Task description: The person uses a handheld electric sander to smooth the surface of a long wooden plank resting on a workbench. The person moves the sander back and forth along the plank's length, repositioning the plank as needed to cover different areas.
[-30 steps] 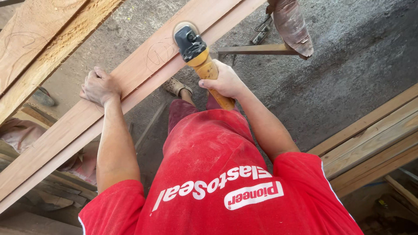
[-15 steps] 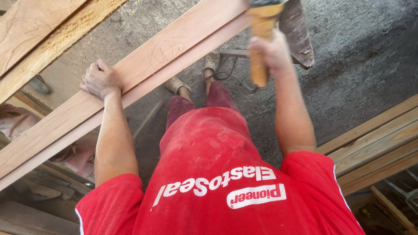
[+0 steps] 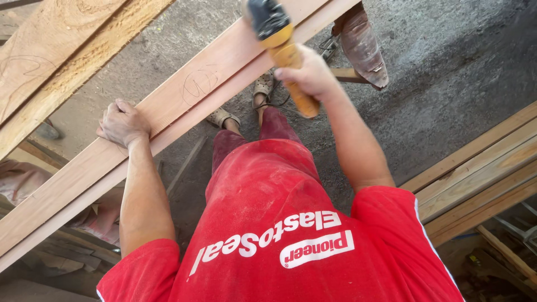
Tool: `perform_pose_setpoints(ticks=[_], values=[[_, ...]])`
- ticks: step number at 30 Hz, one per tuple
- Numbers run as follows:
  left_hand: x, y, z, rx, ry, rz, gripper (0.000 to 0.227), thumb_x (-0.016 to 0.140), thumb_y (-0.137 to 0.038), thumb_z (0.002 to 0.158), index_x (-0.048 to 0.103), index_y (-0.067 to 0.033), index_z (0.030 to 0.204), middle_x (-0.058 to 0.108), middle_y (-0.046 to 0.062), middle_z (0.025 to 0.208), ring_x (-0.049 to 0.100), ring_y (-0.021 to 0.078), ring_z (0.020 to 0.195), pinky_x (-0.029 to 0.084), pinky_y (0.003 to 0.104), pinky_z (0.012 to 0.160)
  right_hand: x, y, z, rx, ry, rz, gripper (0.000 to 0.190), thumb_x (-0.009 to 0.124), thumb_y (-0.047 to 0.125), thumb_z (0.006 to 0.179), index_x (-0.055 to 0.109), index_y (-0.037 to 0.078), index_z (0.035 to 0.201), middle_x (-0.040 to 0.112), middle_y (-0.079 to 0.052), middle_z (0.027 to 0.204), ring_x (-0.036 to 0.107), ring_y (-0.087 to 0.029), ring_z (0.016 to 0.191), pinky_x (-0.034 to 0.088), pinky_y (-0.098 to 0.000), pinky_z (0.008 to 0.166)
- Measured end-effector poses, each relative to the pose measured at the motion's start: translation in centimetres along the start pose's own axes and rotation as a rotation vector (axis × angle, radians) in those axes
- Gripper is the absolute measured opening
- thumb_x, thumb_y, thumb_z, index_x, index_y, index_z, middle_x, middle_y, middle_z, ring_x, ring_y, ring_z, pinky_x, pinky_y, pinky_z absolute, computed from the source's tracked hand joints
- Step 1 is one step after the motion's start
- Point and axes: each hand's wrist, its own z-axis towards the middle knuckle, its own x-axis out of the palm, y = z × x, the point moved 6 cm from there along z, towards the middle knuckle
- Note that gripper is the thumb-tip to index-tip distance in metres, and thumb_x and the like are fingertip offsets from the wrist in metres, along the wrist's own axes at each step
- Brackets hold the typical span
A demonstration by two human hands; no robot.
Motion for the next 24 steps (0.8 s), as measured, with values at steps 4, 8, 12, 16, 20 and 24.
perform_pose_setpoints(ticks=[4,8,12,16,20,24], values=[[0.2,-0.2,0.0,0.034,-0.015,0.007,0.042,0.050,-0.036,0.102,0.077,-0.0077,0.088,0.075,0.014,0.095,0.063,0.0362,0.096,0.034,0.052,0.091,-6.5,1.3,-0.2,-0.042,-0.074,0.043,0.044,0.080,0.018,0.083,0.061,0.002,0.119,0.068,-0.006,0.100,0.069,-0.016,0.082,0.063,-0.0344,0.076],[0.6,0.4,-0.1,0.016,0.003,0.033,0.043,0.050,-0.038,0.104,0.077,-0.0074,0.089,0.075,0.014,0.096,0.063,0.0368,0.096,0.035,0.052,0.093,-10.6,2.0,-0.2,-0.059,-0.137,0.059,0.040,0.076,0.017,0.087,0.061,0.001,0.120,0.067,-0.009,0.096,0.069,-0.019,0.079,0.063,-0.0369,0.076],[0.7,0.3,0.0,0.036,-0.022,0.047,0.043,0.050,-0.038,0.102,0.078,-0.0082,0.089,0.075,0.015,0.093,0.063,0.0376,0.092,0.035,0.052,0.091,-12.3,2.2,-0.7,-0.058,-0.239,0.163,0.040,0.074,0.022,0.089,0.058,0.002,0.119,0.066,-0.011,0.094,0.069,-0.020,0.076,0.061,-0.0375,0.070],[1.0,0.3,0.1,-0.005,0.008,0.060,0.045,0.046,-0.037,0.102,0.077,-0.0077,0.087,0.075,0.015,0.092,0.064,0.0368,0.089,0.036,0.051,0.092,-9.3,1.8,-0.8,-0.049,-0.194,0.029,0.045,0.076,0.022,0.082,0.060,0.003,0.120,0.066,-0.009,0.099,0.070,-0.019,0.082,0.065,-0.0371,0.076],[0.6,0.5,-0.1,0.010,-0.001,0.043,0.045,0.046,-0.036,0.102,0.076,-0.0058,0.085,0.075,0.014,0.092,0.064,0.0360,0.089,0.037,0.051,0.092,-2.3,0.0,-1.3,0.041,-0.015,-0.025,0.054,0.082,0.022,0.076,0.061,0.004,0.122,0.068,-0.005,0.105,0.068,-0.017,0.091,0.060,-0.0347,0.082],[0.6,0.4,0.4,0.013,-0.004,0.043,0.044,0.048,-0.037,0.101,0.076,-0.0063,0.086,0.075,0.015,0.093,0.063,0.0375,0.089,0.037,0.051,0.089,0.8,-0.2,-1.5,0.019,0.094,-0.349,0.052,0.085,0.023,0.076,0.064,0.002,0.119,0.072,-0.008,0.106,0.069,-0.017,0.097,0.057,-0.0337,0.089]])
